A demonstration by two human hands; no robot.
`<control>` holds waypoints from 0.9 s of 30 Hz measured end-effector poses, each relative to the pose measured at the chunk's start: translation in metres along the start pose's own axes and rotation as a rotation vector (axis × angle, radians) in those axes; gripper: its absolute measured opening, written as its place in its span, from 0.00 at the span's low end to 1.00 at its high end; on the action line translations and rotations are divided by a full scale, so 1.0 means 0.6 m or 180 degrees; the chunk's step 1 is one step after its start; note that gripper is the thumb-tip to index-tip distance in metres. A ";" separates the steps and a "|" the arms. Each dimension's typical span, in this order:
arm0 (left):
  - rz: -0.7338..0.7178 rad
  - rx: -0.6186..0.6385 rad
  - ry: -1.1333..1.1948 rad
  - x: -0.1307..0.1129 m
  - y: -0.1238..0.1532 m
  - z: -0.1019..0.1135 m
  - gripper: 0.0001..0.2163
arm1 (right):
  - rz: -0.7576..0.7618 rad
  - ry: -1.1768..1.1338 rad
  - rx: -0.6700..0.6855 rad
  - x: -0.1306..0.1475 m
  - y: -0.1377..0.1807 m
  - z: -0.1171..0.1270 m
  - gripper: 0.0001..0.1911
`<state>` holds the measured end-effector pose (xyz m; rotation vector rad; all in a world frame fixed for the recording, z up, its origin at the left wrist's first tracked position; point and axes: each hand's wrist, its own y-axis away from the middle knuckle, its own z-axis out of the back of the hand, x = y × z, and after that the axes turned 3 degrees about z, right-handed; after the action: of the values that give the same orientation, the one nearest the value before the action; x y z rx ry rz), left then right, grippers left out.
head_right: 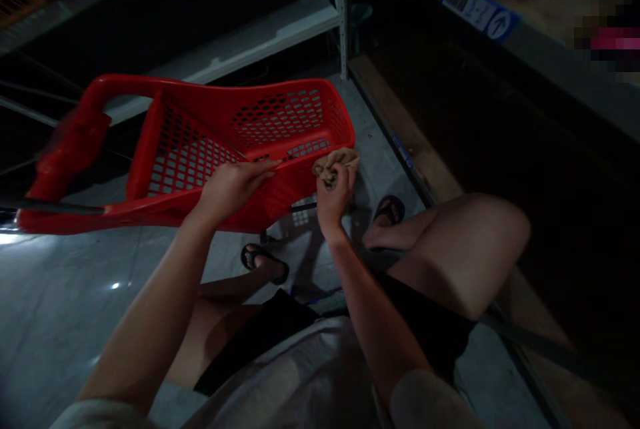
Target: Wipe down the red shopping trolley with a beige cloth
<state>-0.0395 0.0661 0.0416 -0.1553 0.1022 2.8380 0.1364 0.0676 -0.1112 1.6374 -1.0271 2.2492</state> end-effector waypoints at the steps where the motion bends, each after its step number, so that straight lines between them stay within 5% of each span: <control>1: -0.0029 -0.0037 0.0011 -0.002 -0.006 -0.002 0.17 | -0.0082 -0.0023 0.0187 0.005 0.013 -0.011 0.09; 7: 0.0030 -0.0322 -0.0085 -0.013 -0.031 -0.017 0.17 | -0.0272 -0.0246 0.1246 0.027 0.092 -0.055 0.08; 15: 0.0144 -0.0293 -0.0087 -0.032 -0.023 -0.010 0.17 | -0.0133 -0.0121 0.0067 -0.029 -0.054 -0.011 0.16; 19: 0.0166 -0.0305 -0.0078 -0.034 -0.021 -0.012 0.17 | -0.0071 -0.0177 0.0613 0.009 0.014 -0.042 0.26; 23: 0.0143 -0.0251 -0.0085 -0.029 -0.019 -0.014 0.16 | 0.0140 -0.0157 0.1254 0.032 0.124 -0.066 0.21; 27: 0.0113 -0.0250 -0.0060 -0.022 -0.012 -0.013 0.17 | 0.0141 -0.0170 0.0973 -0.026 0.070 -0.033 0.19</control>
<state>-0.0241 0.0685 0.0353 -0.1448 -0.0109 2.8797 0.1056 0.0520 -0.1460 1.8141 -0.7661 2.5059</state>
